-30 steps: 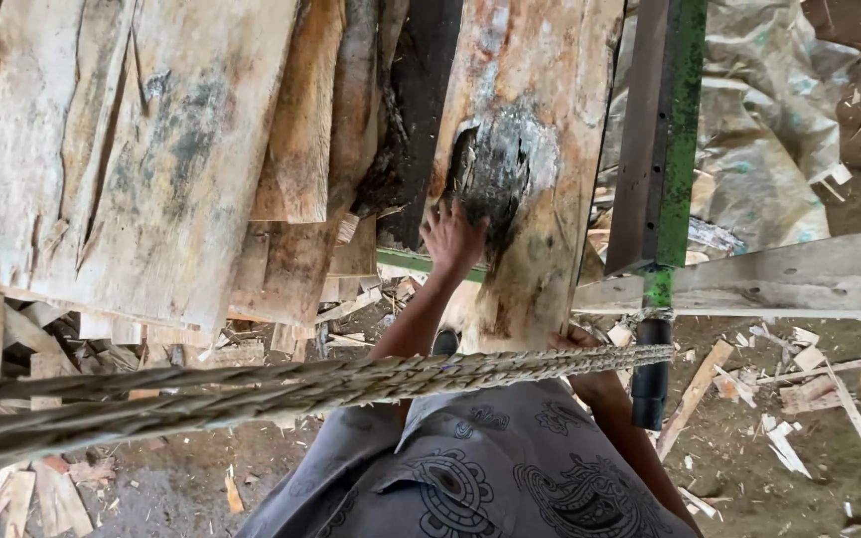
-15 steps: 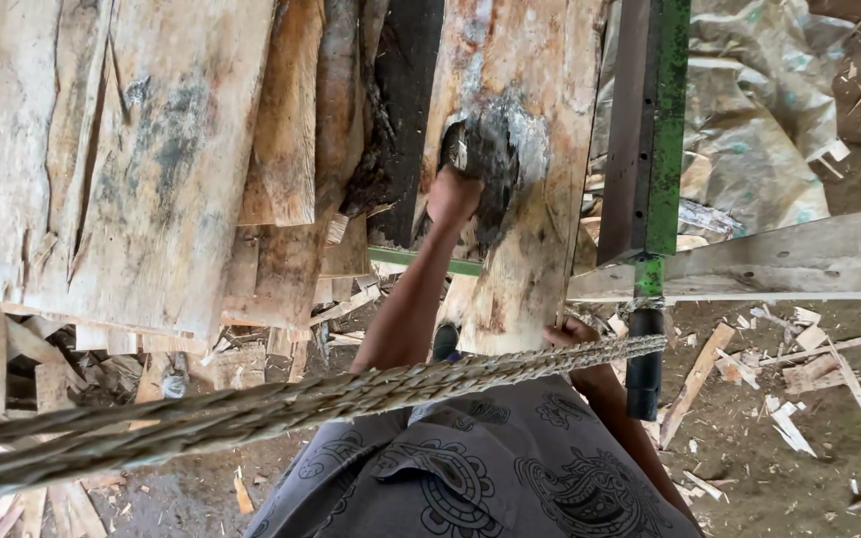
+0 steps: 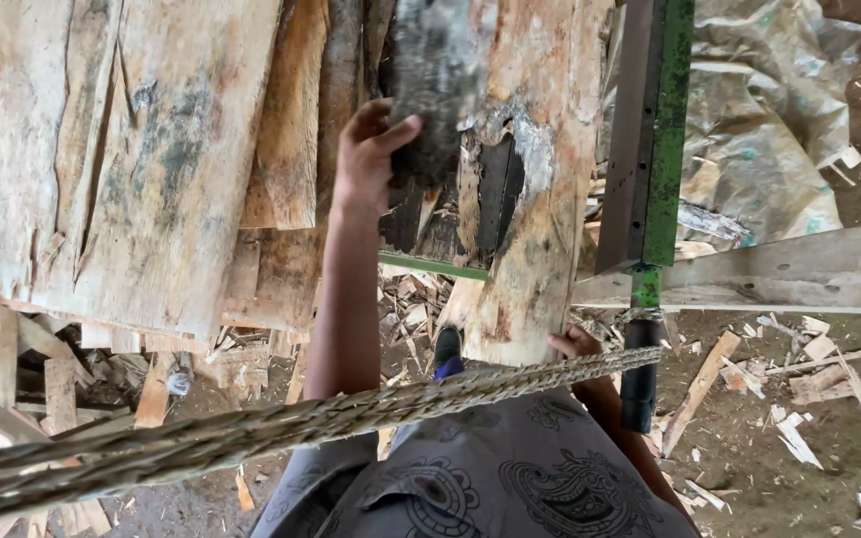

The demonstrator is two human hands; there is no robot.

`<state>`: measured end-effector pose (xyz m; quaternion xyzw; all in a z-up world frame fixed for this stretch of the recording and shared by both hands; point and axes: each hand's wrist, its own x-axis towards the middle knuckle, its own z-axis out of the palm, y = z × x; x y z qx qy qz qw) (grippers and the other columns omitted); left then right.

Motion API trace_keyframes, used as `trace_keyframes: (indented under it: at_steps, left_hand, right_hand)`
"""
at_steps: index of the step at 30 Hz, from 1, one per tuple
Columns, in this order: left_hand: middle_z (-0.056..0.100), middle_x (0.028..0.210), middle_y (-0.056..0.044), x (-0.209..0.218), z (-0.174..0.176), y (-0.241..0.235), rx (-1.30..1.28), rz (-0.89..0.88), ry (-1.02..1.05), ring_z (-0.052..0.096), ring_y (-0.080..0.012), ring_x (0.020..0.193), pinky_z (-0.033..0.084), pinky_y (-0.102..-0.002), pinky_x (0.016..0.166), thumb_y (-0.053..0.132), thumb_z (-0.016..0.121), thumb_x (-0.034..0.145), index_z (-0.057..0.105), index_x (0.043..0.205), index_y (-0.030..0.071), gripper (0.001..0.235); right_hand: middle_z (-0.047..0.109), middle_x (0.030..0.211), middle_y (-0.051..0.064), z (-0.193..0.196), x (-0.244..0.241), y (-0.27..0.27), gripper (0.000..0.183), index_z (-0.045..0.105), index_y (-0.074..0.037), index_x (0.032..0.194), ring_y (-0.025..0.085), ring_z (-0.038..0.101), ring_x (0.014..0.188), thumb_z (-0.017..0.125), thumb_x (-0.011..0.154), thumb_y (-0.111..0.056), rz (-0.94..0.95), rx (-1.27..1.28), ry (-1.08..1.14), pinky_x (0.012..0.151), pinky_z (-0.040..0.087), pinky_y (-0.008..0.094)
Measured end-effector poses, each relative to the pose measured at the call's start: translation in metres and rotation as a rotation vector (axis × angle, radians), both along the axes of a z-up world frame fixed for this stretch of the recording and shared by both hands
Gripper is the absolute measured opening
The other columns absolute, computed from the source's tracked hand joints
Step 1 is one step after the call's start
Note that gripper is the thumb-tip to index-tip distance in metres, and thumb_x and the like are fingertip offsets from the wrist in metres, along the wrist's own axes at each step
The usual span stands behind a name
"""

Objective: Trimming wood veneer sheets using a mechanical clipper.

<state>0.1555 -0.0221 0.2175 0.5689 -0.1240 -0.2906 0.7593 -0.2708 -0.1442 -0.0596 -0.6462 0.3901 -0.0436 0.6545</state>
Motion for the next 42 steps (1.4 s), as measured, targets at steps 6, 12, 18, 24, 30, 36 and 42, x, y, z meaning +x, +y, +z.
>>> trace_keyframes:
  at_steps: [6, 12, 18, 24, 30, 36, 42]
  left_hand:
    - [0.076, 0.111, -0.015, -0.055, 0.077, -0.073, -0.04, 0.032, -0.339, 0.079, -0.0243, 0.093, 0.073, -0.036, 0.08, 0.026, 0.086, 0.079, 0.061, 0.125, 0.005, 0.056]
    - [0.028, 0.167, -0.021, -0.156, 0.06, -0.097, 0.266, -0.557, -0.55, 0.036, -0.0414, 0.149, 0.031, -0.063, 0.111, 0.081, 0.041, 0.083, 0.018, 0.166, 0.017, 0.107]
    - [0.035, 0.162, -0.022, -0.158, -0.162, -0.033, 0.78, -0.316, -0.501, 0.039, -0.0404, 0.144, 0.038, -0.053, 0.115, 0.054, 0.065, 0.092, 0.031, 0.158, 0.007, 0.088]
    - [0.049, 0.155, -0.016, -0.131, -0.138, -0.115, 0.792, -0.264, -0.731, 0.047, -0.0342, 0.145, 0.042, -0.048, 0.122, 0.057, 0.061, 0.096, 0.032, 0.163, 0.006, 0.089]
    - [0.041, 0.158, -0.017, -0.114, -0.059, -0.208, 1.093, -0.443, -0.632, 0.039, -0.0407, 0.146, 0.039, -0.057, 0.118, 0.057, 0.068, 0.091, 0.039, 0.154, 0.004, 0.087]
    - [0.054, 0.144, -0.025, -0.103, -0.146, -0.273, 1.179, -0.405, -0.869, 0.067, -0.0395, 0.113, 0.062, -0.059, 0.077, 0.027, 0.062, 0.095, 0.042, 0.146, -0.002, 0.063]
    - [0.076, 0.101, -0.018, -0.061, -0.066, -0.244, 0.973, -0.101, -1.037, 0.077, -0.0324, 0.087, 0.063, -0.043, 0.071, 0.012, 0.05, 0.098, 0.063, 0.117, 0.002, 0.025]
  right_hand:
    - [0.064, 0.081, 0.006, -0.015, -0.013, -0.001, 0.025, 0.07, -0.001, 0.096, 0.02, 0.063, 0.081, 0.068, 0.094, -0.026, 0.054, 0.03, -0.087, 0.072, 0.052, 0.033]
    - [0.065, 0.123, 0.015, -0.015, -0.003, -0.002, 0.044, 0.061, 0.004, 0.13, 0.028, 0.064, 0.107, 0.068, 0.088, -0.008, 0.374, -0.66, -0.369, 0.088, 0.054, 0.04]
    - [0.069, 0.093, 0.008, 0.088, 0.044, 0.015, 0.056, 0.053, -0.002, 0.135, 0.019, 0.067, 0.071, 0.073, 0.084, -0.016, -0.045, 0.149, -0.159, 0.058, 0.058, 0.036]
    - [0.073, 0.095, 0.006, 0.133, 0.06, 0.03, 0.049, 0.057, -0.001, 0.133, 0.014, 0.069, 0.076, 0.07, 0.093, -0.026, 0.097, -0.137, -0.204, 0.066, 0.059, 0.031]
    - [0.06, 0.132, 0.02, 0.089, 0.028, 0.035, 0.027, 0.071, -0.016, 0.105, 0.032, 0.062, 0.118, 0.073, 0.078, -0.015, 0.553, -1.511, 0.013, 0.096, 0.05, 0.055]
    - [0.051, 0.142, 0.02, 0.058, 0.014, 0.026, 0.034, 0.07, 0.003, 0.119, 0.035, 0.054, 0.126, 0.073, 0.089, -0.012, 0.436, -1.098, -0.28, 0.101, 0.047, 0.044]
    - [0.067, 0.134, 0.019, 0.171, 0.05, 0.036, 0.051, 0.052, -0.003, 0.144, 0.03, 0.067, 0.121, 0.057, 0.093, 0.001, 0.052, -0.265, -0.252, 0.098, 0.054, 0.039]
